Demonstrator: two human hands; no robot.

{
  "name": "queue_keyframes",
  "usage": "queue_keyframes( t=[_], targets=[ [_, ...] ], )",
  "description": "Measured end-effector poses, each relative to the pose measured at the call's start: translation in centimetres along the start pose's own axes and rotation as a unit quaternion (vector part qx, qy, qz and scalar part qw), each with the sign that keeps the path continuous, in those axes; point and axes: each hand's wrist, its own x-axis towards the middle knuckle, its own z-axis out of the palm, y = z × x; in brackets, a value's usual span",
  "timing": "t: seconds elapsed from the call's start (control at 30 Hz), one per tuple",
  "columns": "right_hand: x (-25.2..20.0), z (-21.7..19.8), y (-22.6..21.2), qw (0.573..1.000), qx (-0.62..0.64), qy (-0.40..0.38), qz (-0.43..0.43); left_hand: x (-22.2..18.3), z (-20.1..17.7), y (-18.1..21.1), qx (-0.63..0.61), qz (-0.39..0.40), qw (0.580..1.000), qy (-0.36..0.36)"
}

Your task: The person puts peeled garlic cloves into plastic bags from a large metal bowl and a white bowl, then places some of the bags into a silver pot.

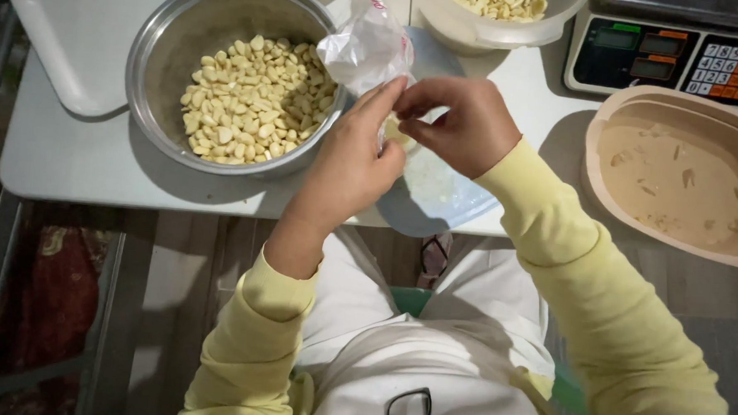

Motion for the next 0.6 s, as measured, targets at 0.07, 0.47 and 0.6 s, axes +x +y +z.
queue_keyframes(
  t=[0.07, 0.47, 0.6],
  targets=[
    [0.1, -0.3, -0.3, 1.000, -0.003, 0.006, -0.030, 0.1, -0.1, -0.5, 0.003, 0.013, 1.000, 0.016],
    [-0.1, -3.4, 0.2, 0.928, -0.298, -0.081, -0.209, 0.1, -0.9, -0.4, -0.024, -0.024, 0.998, 0.058],
    [0.1, -5.4, -0.7, 0.889, -0.376, -0.003, -0.260, 0.3, -2.2, 1.0, -0.010, -0.038, 0.995, 0.094]
  ],
)
